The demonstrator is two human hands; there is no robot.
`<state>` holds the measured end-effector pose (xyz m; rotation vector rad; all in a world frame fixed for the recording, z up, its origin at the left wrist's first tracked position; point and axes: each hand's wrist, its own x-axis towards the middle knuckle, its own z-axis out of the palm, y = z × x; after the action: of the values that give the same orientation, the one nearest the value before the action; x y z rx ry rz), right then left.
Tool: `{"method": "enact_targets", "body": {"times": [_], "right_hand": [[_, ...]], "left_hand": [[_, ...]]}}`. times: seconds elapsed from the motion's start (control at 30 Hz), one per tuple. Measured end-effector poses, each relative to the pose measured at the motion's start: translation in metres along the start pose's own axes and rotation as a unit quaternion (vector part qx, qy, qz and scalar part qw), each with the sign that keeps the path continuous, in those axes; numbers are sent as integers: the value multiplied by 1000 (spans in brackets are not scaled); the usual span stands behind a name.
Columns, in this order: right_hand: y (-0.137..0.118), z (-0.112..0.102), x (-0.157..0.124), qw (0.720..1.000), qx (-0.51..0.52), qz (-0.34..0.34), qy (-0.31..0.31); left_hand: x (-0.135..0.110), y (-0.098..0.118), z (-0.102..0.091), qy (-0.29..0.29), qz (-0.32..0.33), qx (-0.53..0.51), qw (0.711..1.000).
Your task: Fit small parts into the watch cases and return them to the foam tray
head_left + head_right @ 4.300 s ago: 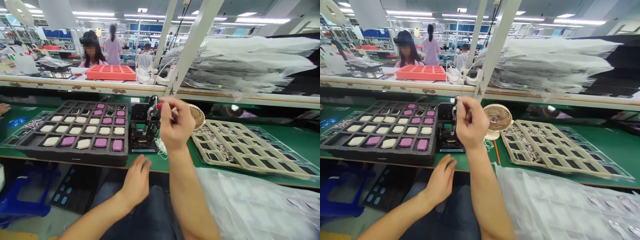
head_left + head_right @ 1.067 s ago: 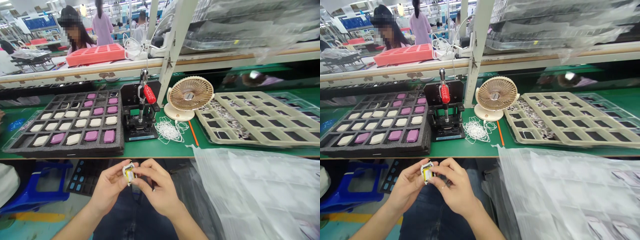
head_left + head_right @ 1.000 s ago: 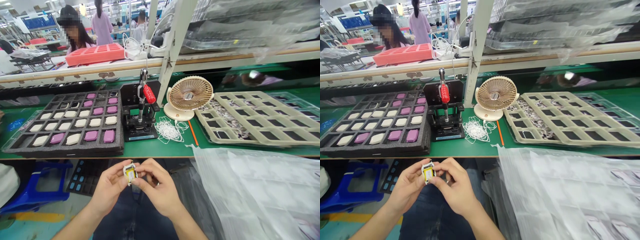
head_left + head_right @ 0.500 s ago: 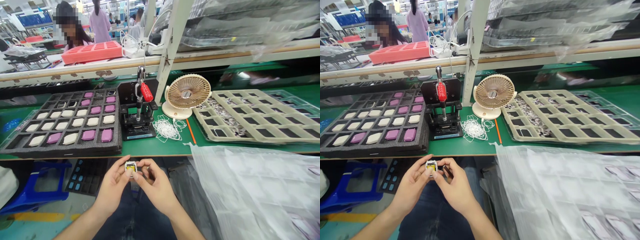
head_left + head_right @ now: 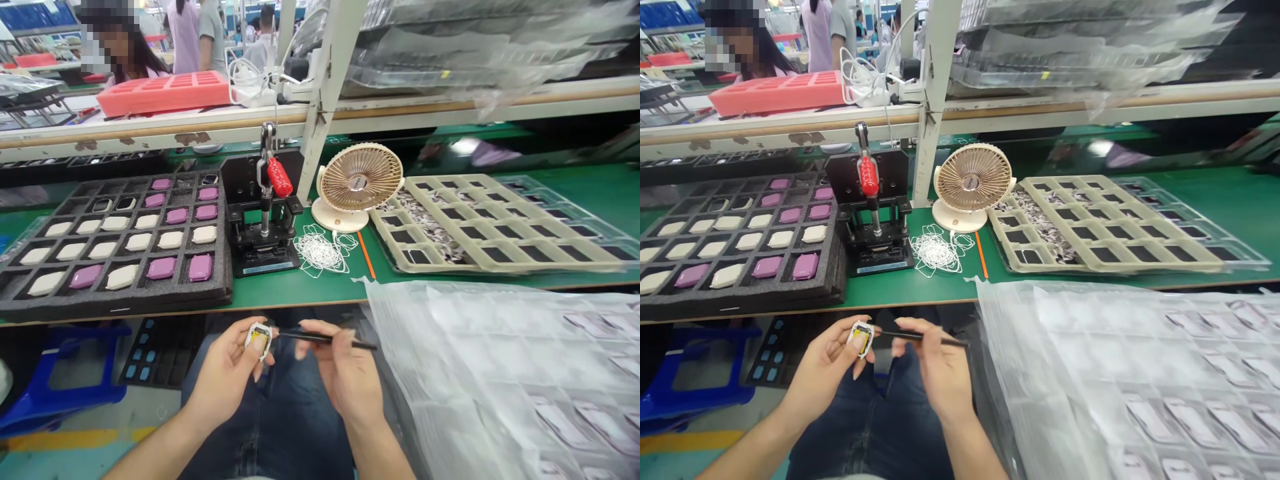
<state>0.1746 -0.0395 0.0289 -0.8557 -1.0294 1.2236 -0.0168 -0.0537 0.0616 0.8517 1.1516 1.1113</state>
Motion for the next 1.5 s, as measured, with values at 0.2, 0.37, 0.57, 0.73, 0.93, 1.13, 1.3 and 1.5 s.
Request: {"method": "enact_targets", "body": {"times": [0.2,0.37,0.57,0.73,0.93,1.13,1.3,1.5], "right_hand": [[6,20,-13,969,-145,-191,-63],[11,24,-13,945,-174,-261,-91],[14,24,-14,941,-178,-270,-102],[15,23,-15,939,-177,-275,-102],[18,22,-14,934,-179,-290,-107],[24,20,-14,924,-190,-306,-127],[32,20,-18,916,-181,-341,-110],[38,22,-19,939,-155,-297,-70]], "left_hand": [[-5,-1,-4,10,3,28,1000],[-7,1,-6,19,2,46,999],[-6,2,-4,30,-3,52,998],[-6,0,-6,39,-6,64,997],[-7,-2,-7,36,-15,63,997],[-6,0,-7,21,-15,31,999],[-4,-1,-10,-33,-14,-35,999],[-1,-4,-11,-59,-32,-68,995]]}}
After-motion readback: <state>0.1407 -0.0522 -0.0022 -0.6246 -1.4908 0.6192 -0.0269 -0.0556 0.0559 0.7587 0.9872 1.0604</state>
